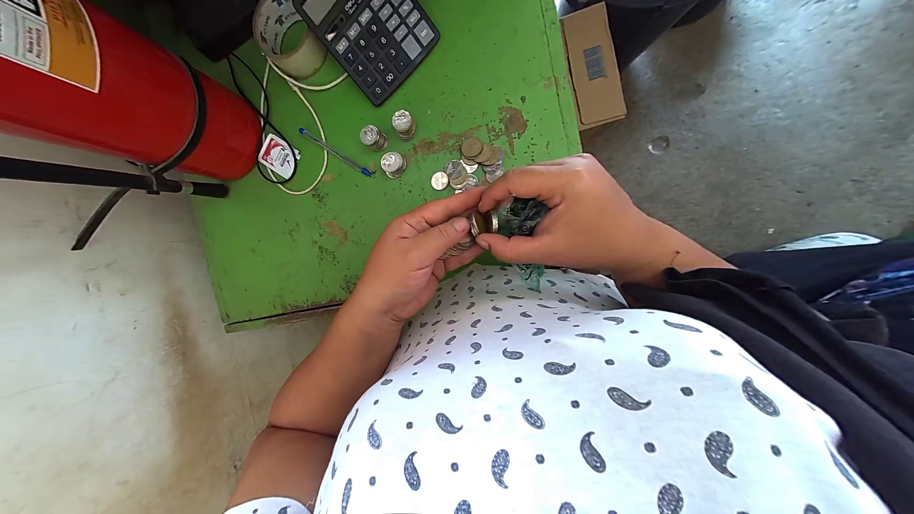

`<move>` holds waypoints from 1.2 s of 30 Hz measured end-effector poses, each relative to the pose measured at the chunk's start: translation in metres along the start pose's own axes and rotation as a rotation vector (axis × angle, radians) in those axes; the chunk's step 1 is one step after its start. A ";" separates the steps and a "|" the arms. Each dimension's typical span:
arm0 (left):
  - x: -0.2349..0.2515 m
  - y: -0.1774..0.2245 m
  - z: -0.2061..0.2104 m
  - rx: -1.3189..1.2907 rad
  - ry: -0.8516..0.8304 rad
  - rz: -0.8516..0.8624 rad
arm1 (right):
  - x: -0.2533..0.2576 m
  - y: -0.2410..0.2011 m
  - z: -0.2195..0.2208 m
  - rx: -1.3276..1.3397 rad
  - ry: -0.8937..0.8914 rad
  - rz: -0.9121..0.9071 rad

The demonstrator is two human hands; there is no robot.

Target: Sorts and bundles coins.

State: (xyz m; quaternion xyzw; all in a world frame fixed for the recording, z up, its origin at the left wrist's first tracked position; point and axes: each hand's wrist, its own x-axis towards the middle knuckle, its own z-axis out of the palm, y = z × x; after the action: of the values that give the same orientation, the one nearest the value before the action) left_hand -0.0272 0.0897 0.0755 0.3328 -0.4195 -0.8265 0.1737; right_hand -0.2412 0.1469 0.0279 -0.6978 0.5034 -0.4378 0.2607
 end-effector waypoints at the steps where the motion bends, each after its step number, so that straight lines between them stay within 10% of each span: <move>1: 0.000 0.000 0.000 -0.011 0.003 -0.005 | 0.000 0.000 0.000 0.006 -0.002 0.001; 36: 0.002 0.004 -0.002 -0.019 -0.059 -0.064 | 0.000 -0.005 0.000 -0.152 -0.140 -0.117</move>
State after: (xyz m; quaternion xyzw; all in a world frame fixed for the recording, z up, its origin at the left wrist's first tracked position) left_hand -0.0271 0.0851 0.0770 0.3201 -0.4055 -0.8451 0.1378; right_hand -0.2390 0.1485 0.0320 -0.7724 0.4743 -0.3631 0.2158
